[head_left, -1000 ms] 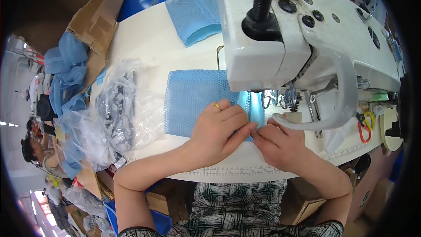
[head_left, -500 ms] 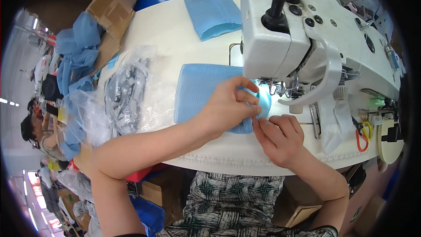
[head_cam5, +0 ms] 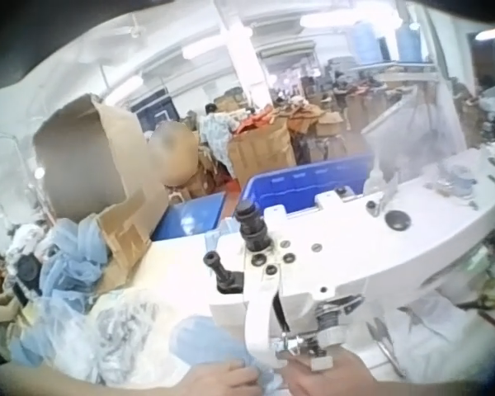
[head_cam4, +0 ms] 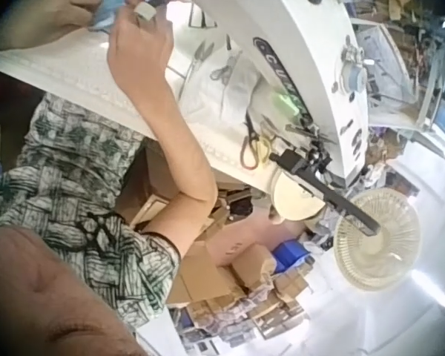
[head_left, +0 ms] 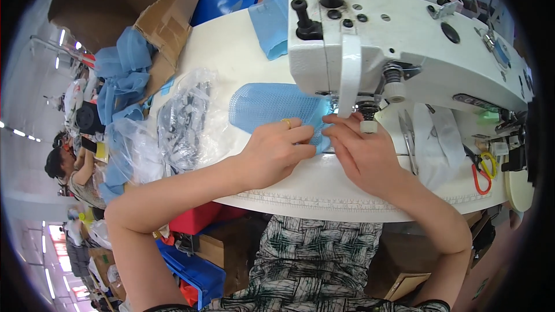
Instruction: Sew pieces of blue mesh fabric using an industrial sewing machine.
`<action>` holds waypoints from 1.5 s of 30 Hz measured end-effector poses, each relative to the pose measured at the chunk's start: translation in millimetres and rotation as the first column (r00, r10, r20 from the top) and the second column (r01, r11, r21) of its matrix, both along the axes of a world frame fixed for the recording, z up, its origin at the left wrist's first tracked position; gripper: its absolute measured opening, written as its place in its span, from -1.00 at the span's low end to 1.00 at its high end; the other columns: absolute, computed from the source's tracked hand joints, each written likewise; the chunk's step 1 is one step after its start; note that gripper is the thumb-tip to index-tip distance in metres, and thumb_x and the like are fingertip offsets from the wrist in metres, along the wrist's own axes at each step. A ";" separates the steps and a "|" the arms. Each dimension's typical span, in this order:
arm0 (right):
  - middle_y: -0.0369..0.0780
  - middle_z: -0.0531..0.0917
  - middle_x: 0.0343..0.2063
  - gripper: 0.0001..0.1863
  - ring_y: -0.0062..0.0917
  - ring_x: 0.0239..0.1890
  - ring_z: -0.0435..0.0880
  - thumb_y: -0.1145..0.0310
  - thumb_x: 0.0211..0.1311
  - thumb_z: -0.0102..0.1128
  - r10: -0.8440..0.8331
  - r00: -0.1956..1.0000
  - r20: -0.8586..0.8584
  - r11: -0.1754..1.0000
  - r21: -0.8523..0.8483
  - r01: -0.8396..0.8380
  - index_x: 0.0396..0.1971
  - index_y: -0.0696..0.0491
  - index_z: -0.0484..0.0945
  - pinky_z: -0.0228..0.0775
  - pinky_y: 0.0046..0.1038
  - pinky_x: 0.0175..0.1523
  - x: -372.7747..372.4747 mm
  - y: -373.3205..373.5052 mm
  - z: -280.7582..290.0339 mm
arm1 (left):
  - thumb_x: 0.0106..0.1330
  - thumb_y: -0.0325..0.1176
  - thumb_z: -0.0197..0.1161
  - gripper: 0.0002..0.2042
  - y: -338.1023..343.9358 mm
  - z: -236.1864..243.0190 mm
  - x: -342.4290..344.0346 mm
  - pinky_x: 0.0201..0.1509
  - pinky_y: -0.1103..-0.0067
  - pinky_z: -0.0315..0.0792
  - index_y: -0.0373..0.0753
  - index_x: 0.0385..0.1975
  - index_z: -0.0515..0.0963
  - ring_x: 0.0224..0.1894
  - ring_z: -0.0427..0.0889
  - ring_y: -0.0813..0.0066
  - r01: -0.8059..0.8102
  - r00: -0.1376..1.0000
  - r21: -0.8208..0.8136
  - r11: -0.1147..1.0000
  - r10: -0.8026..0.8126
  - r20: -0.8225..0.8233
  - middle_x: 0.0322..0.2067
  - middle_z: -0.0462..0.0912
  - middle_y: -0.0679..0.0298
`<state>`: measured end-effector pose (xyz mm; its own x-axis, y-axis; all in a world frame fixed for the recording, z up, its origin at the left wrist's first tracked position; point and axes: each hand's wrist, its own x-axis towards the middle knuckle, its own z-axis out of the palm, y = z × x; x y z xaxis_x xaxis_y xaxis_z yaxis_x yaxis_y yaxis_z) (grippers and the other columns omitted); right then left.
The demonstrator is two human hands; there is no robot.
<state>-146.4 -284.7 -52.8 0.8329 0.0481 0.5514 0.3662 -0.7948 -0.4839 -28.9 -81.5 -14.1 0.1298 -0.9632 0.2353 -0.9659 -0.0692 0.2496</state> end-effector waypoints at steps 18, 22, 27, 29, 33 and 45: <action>-0.11 0.56 -0.23 -0.73 -0.27 -0.16 0.66 0.57 0.04 0.26 0.105 0.967 -0.231 0.891 -0.411 -0.195 -0.21 0.23 0.50 0.56 -0.34 -0.25 17.0 -1.2 0.8 | 0.00 -0.54 0.47 -0.85 8.1 -13.7 3.9 -0.41 0.46 0.41 -0.15 -0.47 0.67 -0.35 0.48 0.36 -0.109 0.994 -0.246 0.963 0.109 -0.012 -0.28 0.60 0.38; -0.09 0.55 -0.23 -0.72 -0.36 -0.13 0.65 0.57 -0.02 0.26 -0.002 1.000 -0.025 0.956 -0.293 -0.005 -0.25 0.23 0.50 0.55 -0.43 -0.27 14.9 8.0 -6.9 | 0.17 -0.44 0.48 -0.92 12.7 -0.7 3.3 -0.37 0.43 0.44 -0.16 -0.40 0.68 -0.37 0.51 0.29 -0.153 0.987 -0.176 0.972 0.142 -0.075 -0.31 0.61 0.30; -0.12 0.57 -0.26 -0.73 -0.35 -0.20 0.68 0.57 0.01 0.25 -0.014 0.997 0.080 0.942 -0.333 0.040 -0.23 0.20 0.49 0.54 -0.42 -0.27 17.4 8.0 -16.5 | 0.26 -0.45 0.45 -0.88 0.5 1.1 3.5 -0.22 0.36 0.46 -0.22 -0.24 0.72 -0.27 0.58 0.11 -0.339 0.915 -0.012 0.941 0.327 -0.236 -0.25 0.66 0.10; -0.12 0.60 -0.27 -0.71 -0.31 -0.24 0.69 0.58 0.02 0.24 -0.002 0.999 0.040 0.964 -0.267 0.012 -0.20 0.18 0.48 0.54 -0.38 -0.25 17.1 7.4 -24.9 | 0.29 -0.45 0.43 -0.89 -3.9 4.0 8.9 -0.20 0.32 0.45 -0.25 -0.22 0.70 -0.24 0.58 0.05 -0.332 0.905 0.017 0.943 0.324 -0.277 -0.25 0.64 0.05; -0.12 0.62 -0.27 -0.72 -0.26 -0.22 0.69 0.60 0.05 0.22 0.046 0.999 0.023 0.986 -0.161 -0.042 -0.18 0.14 0.48 0.55 -0.33 -0.22 17.9 5.8 -23.1 | 0.34 -0.40 0.36 -0.91 -10.3 14.0 21.6 0.01 0.29 0.44 -0.25 -0.26 0.67 -0.07 0.52 0.08 -0.216 0.847 0.280 0.935 0.322 -0.423 -0.20 0.55 0.14; -0.02 0.63 -0.04 -0.52 -0.15 -0.10 0.65 0.58 -0.01 0.20 0.083 0.966 -0.247 0.986 -0.123 -0.116 0.02 0.16 0.51 0.52 -0.10 0.02 -5.1 0.8 0.8 | 0.39 -0.23 0.27 -0.78 -23.4 16.5 13.5 0.13 0.25 0.38 -0.26 -0.17 0.68 0.04 0.46 0.02 -0.005 0.963 0.313 0.950 0.089 -0.256 0.02 0.49 0.07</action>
<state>-151.4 -283.9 -52.0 0.9271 0.1976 0.3186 0.3331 -0.8243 -0.4578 -15.3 -104.9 2.4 0.1932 -0.9739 -0.1194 -0.8619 -0.2266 0.4536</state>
